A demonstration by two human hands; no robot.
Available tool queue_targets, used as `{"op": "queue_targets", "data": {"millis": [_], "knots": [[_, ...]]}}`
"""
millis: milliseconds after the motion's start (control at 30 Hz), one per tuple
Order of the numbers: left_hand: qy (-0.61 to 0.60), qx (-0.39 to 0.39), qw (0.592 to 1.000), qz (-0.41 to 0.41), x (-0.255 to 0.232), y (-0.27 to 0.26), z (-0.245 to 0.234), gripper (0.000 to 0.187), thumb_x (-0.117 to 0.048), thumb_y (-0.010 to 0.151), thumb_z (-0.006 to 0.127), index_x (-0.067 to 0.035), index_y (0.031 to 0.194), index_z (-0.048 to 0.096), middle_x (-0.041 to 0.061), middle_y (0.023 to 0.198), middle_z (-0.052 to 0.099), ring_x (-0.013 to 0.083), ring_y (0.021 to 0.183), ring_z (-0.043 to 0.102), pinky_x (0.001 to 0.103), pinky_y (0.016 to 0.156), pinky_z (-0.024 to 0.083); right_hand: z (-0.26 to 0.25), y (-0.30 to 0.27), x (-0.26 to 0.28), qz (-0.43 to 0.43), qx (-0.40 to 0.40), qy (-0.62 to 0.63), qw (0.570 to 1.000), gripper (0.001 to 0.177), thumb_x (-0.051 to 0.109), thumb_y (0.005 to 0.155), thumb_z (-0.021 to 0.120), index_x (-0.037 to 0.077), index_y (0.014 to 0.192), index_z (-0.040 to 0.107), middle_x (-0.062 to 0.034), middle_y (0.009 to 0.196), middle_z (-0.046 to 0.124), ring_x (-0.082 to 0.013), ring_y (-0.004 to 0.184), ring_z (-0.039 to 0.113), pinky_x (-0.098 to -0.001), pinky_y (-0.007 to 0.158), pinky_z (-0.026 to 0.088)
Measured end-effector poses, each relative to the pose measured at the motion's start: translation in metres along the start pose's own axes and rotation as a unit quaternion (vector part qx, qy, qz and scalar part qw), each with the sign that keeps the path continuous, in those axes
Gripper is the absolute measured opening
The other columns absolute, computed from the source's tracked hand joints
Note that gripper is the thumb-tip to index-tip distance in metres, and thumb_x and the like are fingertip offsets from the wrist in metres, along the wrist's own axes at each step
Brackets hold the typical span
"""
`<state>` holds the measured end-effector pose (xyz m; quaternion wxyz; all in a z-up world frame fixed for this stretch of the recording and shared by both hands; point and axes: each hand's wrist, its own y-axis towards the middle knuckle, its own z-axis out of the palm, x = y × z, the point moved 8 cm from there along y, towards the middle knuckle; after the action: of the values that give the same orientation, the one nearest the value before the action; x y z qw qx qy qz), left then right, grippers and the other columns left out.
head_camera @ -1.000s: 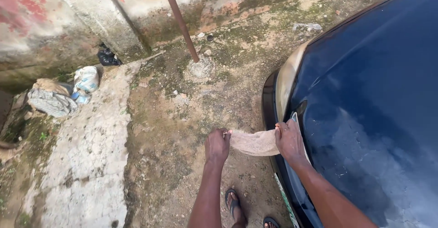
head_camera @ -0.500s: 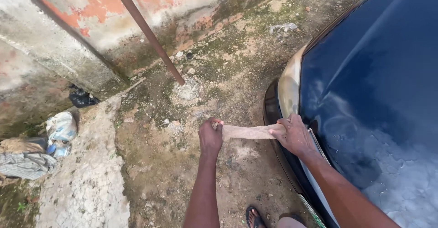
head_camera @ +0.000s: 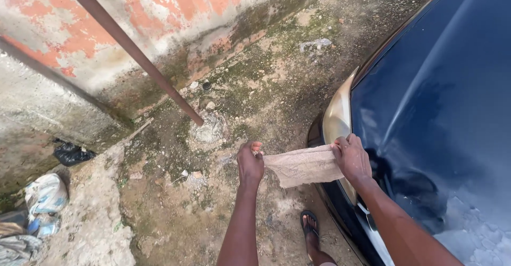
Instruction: Wiping the exterior of a black car with a dry cloth.
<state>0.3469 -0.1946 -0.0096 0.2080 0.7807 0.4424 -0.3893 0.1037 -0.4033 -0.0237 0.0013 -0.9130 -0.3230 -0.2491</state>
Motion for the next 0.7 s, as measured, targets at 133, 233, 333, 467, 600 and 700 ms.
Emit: {"op": "queue_targets", "data": {"millis": [133, 233, 333, 467, 600, 700], "knots": [[-0.001, 0.050, 0.999, 0.004, -0.010, 0.065, 0.028, 0.041, 0.013, 0.084, 0.064, -0.004, 0.121, 0.066, 0.011, 0.113, 0.067, 0.0203, 0.103, 0.070, 0.029, 0.089, 0.061, 0.008, 0.058, -0.006, 0.029, -0.019, 0.017, 0.999, 0.024, 0.032, 0.094, 0.066, 0.011, 0.105, 0.070, -0.0107, 0.100, 0.057, -0.0308, 0.105, 0.058, -0.0465, 0.086, 0.052], [0.001, 0.013, 0.995, 0.100, -0.058, 0.108, 0.031, 0.034, 0.016, 0.083, 0.062, 0.001, 0.111, 0.072, 0.016, 0.106, 0.074, 0.0247, 0.099, 0.073, 0.036, 0.089, 0.059, 0.000, 0.095, -0.015, 0.035, -0.082, 0.021, 0.996, 0.026, 0.032, 0.096, 0.066, 0.009, 0.110, 0.068, -0.0128, 0.103, 0.057, -0.0337, 0.102, 0.058, -0.0483, 0.085, 0.051], [0.038, 0.085, 0.995, 0.048, -0.072, 0.141, 0.053, 0.035, 0.016, 0.088, 0.054, -0.003, 0.110, 0.074, 0.015, 0.109, 0.074, 0.0240, 0.097, 0.075, 0.036, 0.087, 0.060, 0.002, 0.129, -0.014, 0.030, -0.067, 0.010, 0.997, 0.022, 0.031, 0.093, 0.067, 0.012, 0.103, 0.069, -0.0117, 0.100, 0.058, -0.0323, 0.103, 0.059, -0.0469, 0.086, 0.052], [0.054, 0.094, 0.992, 0.057, -0.102, 0.181, 0.065, 0.037, 0.016, 0.086, 0.052, -0.005, 0.106, 0.076, 0.014, 0.104, 0.077, 0.0277, 0.095, 0.076, 0.041, 0.087, 0.059, 0.001, 0.169, -0.023, 0.062, -0.076, 0.010, 0.995, 0.024, 0.031, 0.093, 0.068, 0.010, 0.106, 0.068, -0.0124, 0.100, 0.057, -0.0325, 0.101, 0.060, -0.0473, 0.083, 0.052], [0.076, 0.131, 0.984, 0.093, -0.109, 0.228, 0.093, 0.044, 0.021, 0.079, 0.051, -0.006, 0.102, 0.078, 0.013, 0.103, 0.077, 0.0289, 0.097, 0.076, 0.041, 0.090, 0.058, 0.005, 0.206, -0.032, 0.088, -0.092, -0.008, 0.992, 0.024, 0.030, 0.094, 0.068, 0.009, 0.105, 0.068, -0.0123, 0.098, 0.058, -0.0327, 0.101, 0.060, -0.0473, 0.084, 0.052], [0.084, 0.160, 0.977, 0.110, -0.118, 0.267, 0.112, 0.038, 0.016, 0.083, 0.053, -0.005, 0.102, 0.077, 0.015, 0.101, 0.078, 0.0287, 0.097, 0.077, 0.041, 0.088, 0.058, 0.015, 0.234, -0.045, 0.097, -0.123, -0.010, 0.988, 0.025, 0.031, 0.091, 0.069, 0.009, 0.103, 0.069, -0.0123, 0.098, 0.059, -0.0330, 0.101, 0.061, -0.0475, 0.083, 0.053]]}}
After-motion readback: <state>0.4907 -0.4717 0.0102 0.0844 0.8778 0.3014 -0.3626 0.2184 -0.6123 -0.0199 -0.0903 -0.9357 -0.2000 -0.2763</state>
